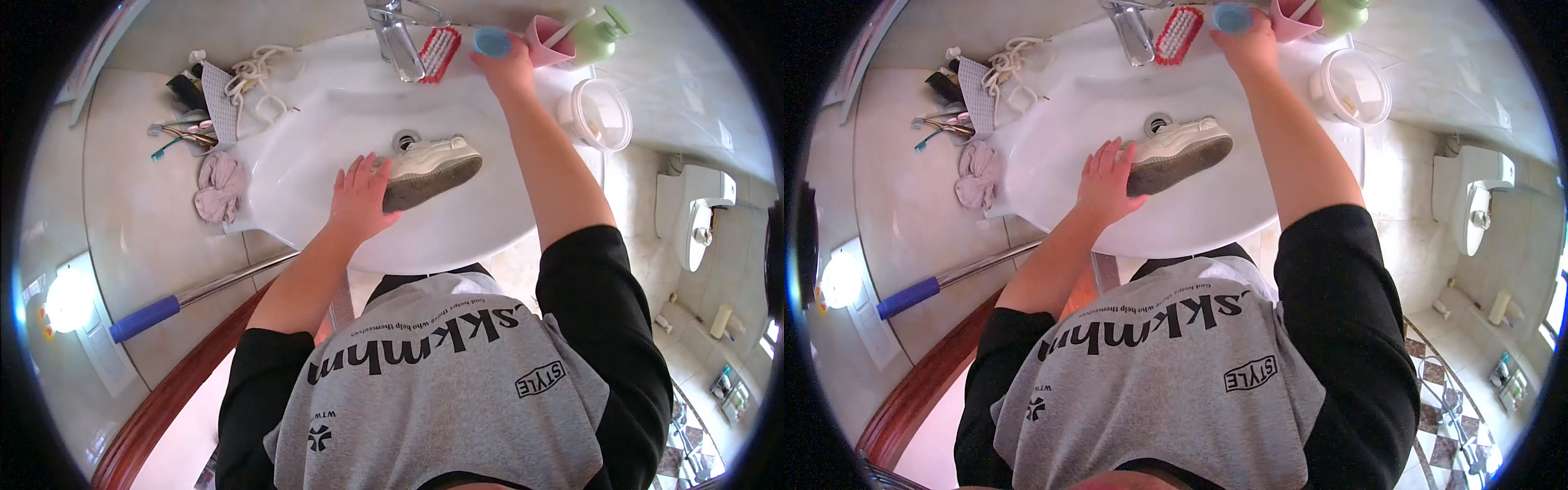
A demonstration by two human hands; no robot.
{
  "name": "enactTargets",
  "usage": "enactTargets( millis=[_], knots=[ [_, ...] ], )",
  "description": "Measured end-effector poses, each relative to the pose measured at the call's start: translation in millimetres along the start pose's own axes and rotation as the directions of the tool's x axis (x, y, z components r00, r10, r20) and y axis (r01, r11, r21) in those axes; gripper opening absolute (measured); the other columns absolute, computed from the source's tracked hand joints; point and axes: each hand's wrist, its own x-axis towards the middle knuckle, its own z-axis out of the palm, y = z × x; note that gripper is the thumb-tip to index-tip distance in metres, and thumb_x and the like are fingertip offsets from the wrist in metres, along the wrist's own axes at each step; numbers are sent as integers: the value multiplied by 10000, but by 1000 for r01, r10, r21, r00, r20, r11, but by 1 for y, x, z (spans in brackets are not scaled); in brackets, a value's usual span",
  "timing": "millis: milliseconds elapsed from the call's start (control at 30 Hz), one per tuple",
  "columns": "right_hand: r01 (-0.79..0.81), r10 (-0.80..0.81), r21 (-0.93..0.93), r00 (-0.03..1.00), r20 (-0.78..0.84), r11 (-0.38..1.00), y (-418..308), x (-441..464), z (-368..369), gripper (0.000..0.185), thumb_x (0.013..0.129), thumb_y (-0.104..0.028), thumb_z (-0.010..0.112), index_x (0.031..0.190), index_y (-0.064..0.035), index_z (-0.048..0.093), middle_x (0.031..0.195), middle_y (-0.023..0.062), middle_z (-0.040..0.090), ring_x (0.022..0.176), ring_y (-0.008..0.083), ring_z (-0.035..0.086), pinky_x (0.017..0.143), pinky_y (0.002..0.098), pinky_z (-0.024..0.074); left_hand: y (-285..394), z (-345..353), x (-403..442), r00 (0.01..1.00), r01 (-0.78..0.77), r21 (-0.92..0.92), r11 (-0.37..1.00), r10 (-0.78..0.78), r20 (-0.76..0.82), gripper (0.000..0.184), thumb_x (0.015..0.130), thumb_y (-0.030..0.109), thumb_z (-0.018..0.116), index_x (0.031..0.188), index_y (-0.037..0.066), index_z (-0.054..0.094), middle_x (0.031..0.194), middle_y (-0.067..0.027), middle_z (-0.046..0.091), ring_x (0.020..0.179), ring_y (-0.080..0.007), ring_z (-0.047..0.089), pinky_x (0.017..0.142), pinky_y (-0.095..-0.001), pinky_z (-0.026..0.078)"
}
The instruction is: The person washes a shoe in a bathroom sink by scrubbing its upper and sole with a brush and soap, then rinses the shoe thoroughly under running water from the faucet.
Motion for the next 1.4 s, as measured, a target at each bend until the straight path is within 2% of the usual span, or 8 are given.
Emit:
enactTargets(
  millis=[67,133,200,300,400,467,800,1400],
  knots=[
    [-48,47,85,999,14,995,-5,-27,-16,799,674,-299,883,1315,-10,503,1223,174,646,1152,325,614,1002,401,467,-14,11,-17,963,-197,-23,980,189,-193,1021,663,365,854,1511,133,335,1510,-136,359,1373,-357,387,1120,-583,328],
    [118,-119,87,993,3,989,14,-48,-22,774,699,-285,876,1319,-27,492,1191,156,650,1130,306,621,970,394,485,-19,15,-18,969,-199,4,980,198,-147,1025,661,344,856,1513,135,327,1505,-121,359,1374,-344,383,1088,-565,375],
    [105,-110,64,991,81,992,13,-79,-34,779,703,-284,876,1325,-31,480,1181,150,648,1114,296,623,958,395,492,-17,18,-19,976,-193,22,981,194,-96,1029,658,322,857,1516,137,318,1500,-106,360,1375,-330,379,1057,-547,422],
    [42,-63,90,969,238,995,17,-111,-36,788,709,-279,877,1334,-37,462,1170,140,646,1080,271,628,935,390,505,-22,30,6,997,20,-214,977,-35,-63,1009,646,280,863,1500,128,349,1489,-102,388,1314,-347,451,1040,-424,481],
    [-44,-13,146,931,365,988,19,-136,-31,763,716,-241,874,1327,-46,462,1161,132,645,1036,229,635,910,368,515,-21,16,23,989,150,-285,947,-146,36,1004,633,281,869,1484,100,367,1459,-105,426,1263,-349,504,1020,-429,494],
    [-38,-44,188,909,414,981,11,-149,-29,744,721,-200,867,1328,-52,463,1156,129,646,1023,227,641,903,361,520,-19,10,25,991,115,-322,940,-129,-21,982,617,291,877,1457,87,411,1418,-111,466,1213,-351,544,997,-435,506],
    [202,-228,105,852,472,974,-1,-164,-13,672,749,-171,793,1339,-116,475,1304,154,580,1198,365,570,988,422,490,-10,28,12,981,87,-306,948,-135,-138,934,624,312,881,1432,103,462,1387,-91,493,1233,-318,530,995,-441,488],
    [417,-349,-23,789,506,909,-31,-172,-9,614,749,-105,744,1311,-132,498,1331,122,576,1203,355,569,982,432,501,-11,34,9,970,77,-330,941,-148,-195,923,621,325,876,1432,150,471,1394,-56,487,1253,-291,520,999,-456,468]
  ],
)
